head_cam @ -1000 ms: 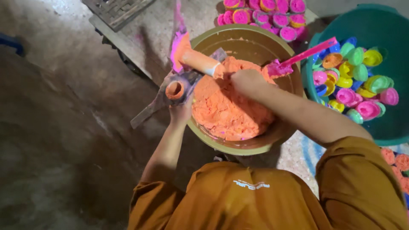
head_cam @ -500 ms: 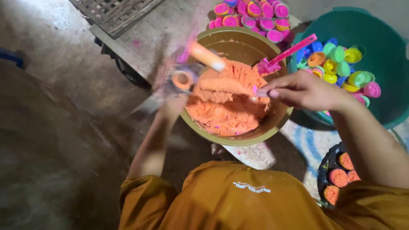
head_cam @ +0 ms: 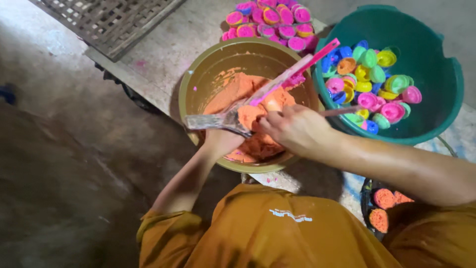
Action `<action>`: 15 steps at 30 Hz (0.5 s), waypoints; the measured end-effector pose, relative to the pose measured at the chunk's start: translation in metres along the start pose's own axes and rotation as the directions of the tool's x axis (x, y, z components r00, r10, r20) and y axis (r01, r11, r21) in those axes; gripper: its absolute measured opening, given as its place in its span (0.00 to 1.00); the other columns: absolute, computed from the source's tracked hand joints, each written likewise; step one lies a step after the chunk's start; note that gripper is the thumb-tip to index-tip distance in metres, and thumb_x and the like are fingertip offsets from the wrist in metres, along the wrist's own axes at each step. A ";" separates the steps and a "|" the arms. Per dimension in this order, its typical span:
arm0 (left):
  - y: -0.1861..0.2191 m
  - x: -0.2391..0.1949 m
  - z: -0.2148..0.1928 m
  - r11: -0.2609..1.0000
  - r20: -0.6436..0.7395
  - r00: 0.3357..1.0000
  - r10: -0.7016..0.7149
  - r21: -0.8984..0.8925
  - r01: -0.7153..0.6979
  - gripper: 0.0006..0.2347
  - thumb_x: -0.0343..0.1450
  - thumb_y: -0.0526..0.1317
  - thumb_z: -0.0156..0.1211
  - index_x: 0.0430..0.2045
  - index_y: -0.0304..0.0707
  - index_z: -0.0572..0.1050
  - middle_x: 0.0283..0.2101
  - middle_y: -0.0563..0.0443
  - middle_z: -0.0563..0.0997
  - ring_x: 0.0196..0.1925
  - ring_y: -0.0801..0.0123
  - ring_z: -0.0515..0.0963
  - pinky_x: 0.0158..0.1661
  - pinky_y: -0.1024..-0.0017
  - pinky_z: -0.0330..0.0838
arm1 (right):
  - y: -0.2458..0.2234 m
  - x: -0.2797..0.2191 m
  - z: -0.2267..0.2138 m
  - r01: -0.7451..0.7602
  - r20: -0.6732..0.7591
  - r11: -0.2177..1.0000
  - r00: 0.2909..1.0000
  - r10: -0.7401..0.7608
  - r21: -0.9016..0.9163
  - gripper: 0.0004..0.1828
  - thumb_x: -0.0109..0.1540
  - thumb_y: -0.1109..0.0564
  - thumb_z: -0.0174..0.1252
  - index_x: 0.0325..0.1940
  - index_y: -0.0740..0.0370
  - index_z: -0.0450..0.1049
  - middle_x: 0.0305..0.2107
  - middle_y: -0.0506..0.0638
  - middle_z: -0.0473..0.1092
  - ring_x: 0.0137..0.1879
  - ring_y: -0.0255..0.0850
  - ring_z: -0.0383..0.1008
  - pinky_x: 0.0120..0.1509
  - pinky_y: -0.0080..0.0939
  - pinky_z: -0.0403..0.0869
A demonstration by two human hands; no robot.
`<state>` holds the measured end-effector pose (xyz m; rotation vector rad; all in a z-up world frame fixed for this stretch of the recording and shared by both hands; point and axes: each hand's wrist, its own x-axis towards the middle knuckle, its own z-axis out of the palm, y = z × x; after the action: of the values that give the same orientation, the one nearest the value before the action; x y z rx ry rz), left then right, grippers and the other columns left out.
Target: The person scoops orange cake mix from a large bowl and uses a manual press to form small round cakes, placing them into a tray with other colorful cakes.
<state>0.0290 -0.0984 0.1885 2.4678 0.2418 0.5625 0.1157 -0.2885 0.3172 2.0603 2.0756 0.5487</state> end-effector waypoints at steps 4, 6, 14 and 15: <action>-0.034 -0.009 -0.018 0.956 0.032 0.983 -0.182 -0.226 0.185 0.18 0.70 0.49 0.63 0.51 0.43 0.74 0.51 0.48 0.83 0.55 0.62 0.83 0.58 0.65 0.76 | 0.030 -0.041 -0.045 -0.200 0.091 0.976 0.974 0.207 -0.082 0.07 0.58 0.55 0.56 0.40 0.52 0.73 0.26 0.44 0.68 0.33 0.39 0.75 0.29 0.42 0.73; -0.041 0.000 -0.020 0.953 -0.074 0.991 -0.110 -0.291 0.084 0.20 0.69 0.48 0.63 0.52 0.41 0.72 0.52 0.46 0.83 0.54 0.62 0.83 0.58 0.66 0.76 | 0.047 -0.042 -0.063 -0.202 0.070 0.972 0.975 0.211 -0.119 0.05 0.59 0.55 0.56 0.39 0.53 0.74 0.25 0.44 0.68 0.31 0.39 0.75 0.29 0.42 0.73; -0.019 0.004 0.037 0.998 0.148 0.988 0.044 -0.049 -0.037 0.24 0.67 0.49 0.61 0.56 0.39 0.70 0.55 0.42 0.77 0.58 0.54 0.75 0.58 0.61 0.68 | 0.019 0.010 -0.027 0.112 0.085 0.978 0.992 -0.098 -0.177 0.10 0.53 0.53 0.56 0.37 0.55 0.73 0.26 0.45 0.69 0.30 0.40 0.75 0.31 0.39 0.74; -0.017 0.001 0.036 0.998 0.161 0.987 -0.028 -0.048 0.036 0.24 0.68 0.48 0.59 0.58 0.41 0.69 0.56 0.42 0.78 0.58 0.54 0.76 0.58 0.61 0.68 | 0.010 0.014 -0.021 0.143 0.175 0.975 0.978 -0.113 -0.169 0.08 0.56 0.53 0.56 0.36 0.57 0.72 0.26 0.46 0.69 0.30 0.40 0.75 0.30 0.40 0.75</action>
<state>0.0453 -0.1027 0.1521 2.4400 0.2004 0.3502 0.1171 -0.2780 0.3423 1.7926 1.9683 0.5073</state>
